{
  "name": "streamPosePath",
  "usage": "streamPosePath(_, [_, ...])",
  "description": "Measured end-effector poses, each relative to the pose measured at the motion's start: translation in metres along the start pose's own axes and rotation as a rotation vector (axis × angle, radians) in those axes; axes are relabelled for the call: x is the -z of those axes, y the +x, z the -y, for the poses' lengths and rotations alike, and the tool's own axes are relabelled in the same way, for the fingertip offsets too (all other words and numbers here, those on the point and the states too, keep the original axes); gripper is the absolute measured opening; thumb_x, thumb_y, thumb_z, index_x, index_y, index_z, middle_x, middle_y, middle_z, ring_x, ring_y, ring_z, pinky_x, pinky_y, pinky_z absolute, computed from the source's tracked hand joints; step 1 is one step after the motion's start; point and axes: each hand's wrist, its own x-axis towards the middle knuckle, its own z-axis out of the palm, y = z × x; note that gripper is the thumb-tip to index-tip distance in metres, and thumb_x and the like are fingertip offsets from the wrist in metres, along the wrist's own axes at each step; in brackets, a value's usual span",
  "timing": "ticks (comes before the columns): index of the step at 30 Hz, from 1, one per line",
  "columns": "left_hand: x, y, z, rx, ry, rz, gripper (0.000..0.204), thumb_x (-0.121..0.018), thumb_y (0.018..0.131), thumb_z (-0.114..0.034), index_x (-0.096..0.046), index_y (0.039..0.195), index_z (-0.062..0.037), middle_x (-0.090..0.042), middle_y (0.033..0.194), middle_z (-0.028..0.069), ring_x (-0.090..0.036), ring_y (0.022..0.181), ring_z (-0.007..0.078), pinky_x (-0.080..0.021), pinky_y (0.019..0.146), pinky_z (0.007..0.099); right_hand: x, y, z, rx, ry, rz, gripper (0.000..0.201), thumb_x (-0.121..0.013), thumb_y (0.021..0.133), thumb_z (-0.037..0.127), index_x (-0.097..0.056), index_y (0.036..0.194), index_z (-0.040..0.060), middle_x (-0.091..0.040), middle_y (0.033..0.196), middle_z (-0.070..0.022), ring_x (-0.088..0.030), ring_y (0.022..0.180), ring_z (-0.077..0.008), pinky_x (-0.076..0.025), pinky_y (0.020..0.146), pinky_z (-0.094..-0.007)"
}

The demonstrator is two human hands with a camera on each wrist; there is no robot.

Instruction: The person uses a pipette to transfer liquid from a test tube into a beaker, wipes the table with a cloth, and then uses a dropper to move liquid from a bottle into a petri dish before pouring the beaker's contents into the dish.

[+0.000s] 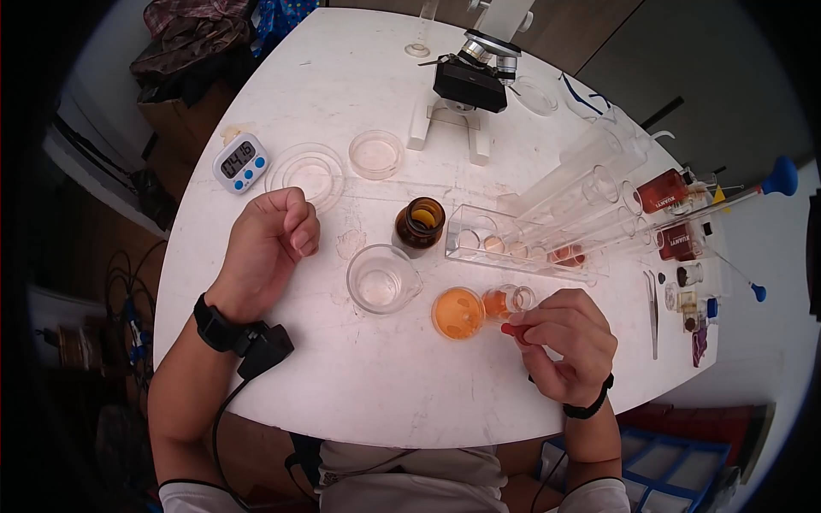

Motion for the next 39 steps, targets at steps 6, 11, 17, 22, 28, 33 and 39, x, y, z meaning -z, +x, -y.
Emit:
streamPosePath(6, [0.003, -0.001, 0.0, 0.005, 0.008, 0.023, 0.024, -0.04, 0.082, 0.003, -0.041, 0.066, -0.014, -0.04, 0.055, -0.0039, -0.037, 0.054, 0.0087, -0.033, 0.054, 0.0241, -0.002, -0.001, -0.002, 0.015, -0.001, -0.012, 0.023, -0.069, 0.062, -0.007, -0.061, 0.081, 0.0033, -0.071, 0.082, -0.0129, -0.063, 0.072, -0.0259, -0.051, 0.063, -0.0323])
streamPosePath(11, [-0.004, -0.003, -0.002, -0.003, 0.019, -0.033, 0.019, -0.042, 0.082, 0.003, -0.044, 0.072, -0.0131, -0.04, 0.057, -0.0045, -0.037, 0.055, 0.0079, -0.033, 0.054, 0.0239, -0.003, -0.002, -0.002, -0.003, 0.028, -0.016, 0.029, -0.072, 0.064, -0.008, -0.061, 0.089, 0.0038, -0.072, 0.085, -0.0113, -0.064, 0.074, -0.0239, -0.051, 0.065, -0.0307])
streamPosePath(17, [-0.013, -0.007, -0.007, -0.016, 0.01, -0.041, 0.015, -0.041, 0.078, 0.002, -0.045, 0.078, -0.0116, -0.043, 0.063, -0.003, -0.038, 0.058, 0.0078, -0.035, 0.057, 0.0226, 0.0, -0.004, -0.002, -0.009, 0.045, -0.05, 0.035, -0.074, 0.063, -0.009, -0.061, 0.093, 0.0042, -0.072, 0.088, -0.0108, -0.064, 0.076, -0.0232, -0.05, 0.066, -0.0296])
streamPosePath(22, [-0.013, -0.009, -0.008, -0.017, -0.044, -0.007, 0.008, -0.042, 0.077, -0.005, -0.046, 0.079, -0.0114, -0.04, 0.065, -0.0039, -0.038, 0.06, 0.0082, -0.037, 0.06, 0.0237, 0.006, -0.016, -0.005, -0.005, 0.082, -0.224, 0.034, -0.069, 0.071, -0.008, -0.052, 0.098, 0.0041, -0.071, 0.089, -0.0182, -0.059, 0.076, -0.0255, -0.05, 0.067, -0.0327])
streamPosePath(28, [-0.018, -0.009, -0.011, -0.066, -0.026, -0.078, 0.011, -0.048, 0.091, -0.018, -0.048, 0.082, -0.0119, -0.039, 0.065, -0.0048, -0.039, 0.061, 0.0074, -0.036, 0.06, 0.0237, 0.015, -0.023, -0.014, 0.034, 0.075, -0.446, 0.031, -0.063, 0.083, -0.001, -0.044, 0.107, 0.0042, -0.067, 0.09, -0.0199, -0.054, 0.077, -0.0235, -0.048, 0.068, -0.0333])
streamPosePath(33, [-0.014, -0.005, -0.008, -0.109, -0.023, -0.08, 0.027, -0.051, 0.1, -0.032, -0.05, 0.082, -0.0122, -0.04, 0.064, -0.0049, -0.041, 0.061, 0.0069, -0.036, 0.06, 0.0232, 0.021, -0.024, -0.016, -0.019, 0.078, -0.518, 0.03, -0.063, 0.084, 0.0, -0.044, 0.107, 0.0031, -0.066, 0.088, -0.0194, -0.054, 0.079, -0.0231, -0.047, 0.066, -0.0323])
streamPosePath(39, [-0.008, -0.005, -0.007, -0.14, 0.028, -0.046, 0.033, -0.055, 0.1, -0.037, -0.049, 0.078, -0.0132, -0.042, 0.063, -0.0042, -0.042, 0.06, 0.0065, -0.036, 0.059, 0.0223, 0.018, -0.02, -0.016, -0.033, 0.069, -0.458, 0.03, -0.061, 0.08, -0.007, -0.045, 0.105, 0.0017, -0.066, 0.088, -0.0204, -0.053, 0.077, -0.022, -0.046, 0.059, -0.0261])
